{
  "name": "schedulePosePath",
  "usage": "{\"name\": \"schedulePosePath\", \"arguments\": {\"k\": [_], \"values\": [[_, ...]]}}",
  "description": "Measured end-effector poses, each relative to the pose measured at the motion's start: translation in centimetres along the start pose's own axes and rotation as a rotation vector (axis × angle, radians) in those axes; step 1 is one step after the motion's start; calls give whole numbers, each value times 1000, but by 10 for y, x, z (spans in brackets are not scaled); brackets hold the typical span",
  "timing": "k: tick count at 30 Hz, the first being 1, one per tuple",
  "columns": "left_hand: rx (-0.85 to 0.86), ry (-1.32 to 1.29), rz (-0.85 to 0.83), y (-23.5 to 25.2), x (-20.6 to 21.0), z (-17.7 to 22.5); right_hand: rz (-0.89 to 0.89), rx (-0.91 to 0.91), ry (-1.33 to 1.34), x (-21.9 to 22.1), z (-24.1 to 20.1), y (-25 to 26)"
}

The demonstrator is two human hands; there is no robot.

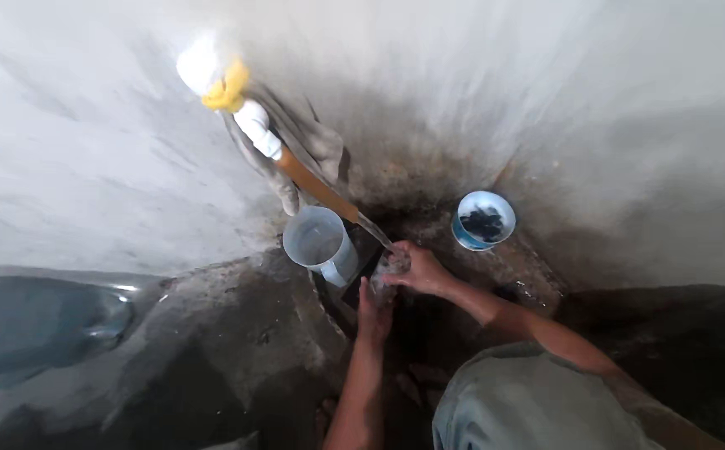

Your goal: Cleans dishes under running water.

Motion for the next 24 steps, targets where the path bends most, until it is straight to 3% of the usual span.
{"name": "schedulePosePath", "arguments": {"k": [4,6,9,13,16,19,22,24], "values": [[40,88,100,13,-8,16,-10,-49,-8,-2,-3,11],[-35,65,199,9,-25,2,-52,-3,-5,9,18,10],[76,111,211,6,-4,35,35,-128,-4,-10,-9,9],[-55,112,308,4,-20,12,-14,26,-24,1,17,5],[99,198,304,-3,1,43,50,-59,52,-14,6,5],[197,418,364,-16,5,55,-19,30,288,-2,37,-5],[524,631,237,-38,60,97,44,196,782,15,56,-6],[637,778,182,-54,94,103,27,357,1136,37,69,-14]]}}
Point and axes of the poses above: each hand's wrist, its own y-axis towards the middle knuckle, its own x-axis out of the palm, z = x × y, the point moved 10 cm from there along y, towards the middle knuckle, and after that the axes turned 2 degrees about -y, right-handed, at the moved point
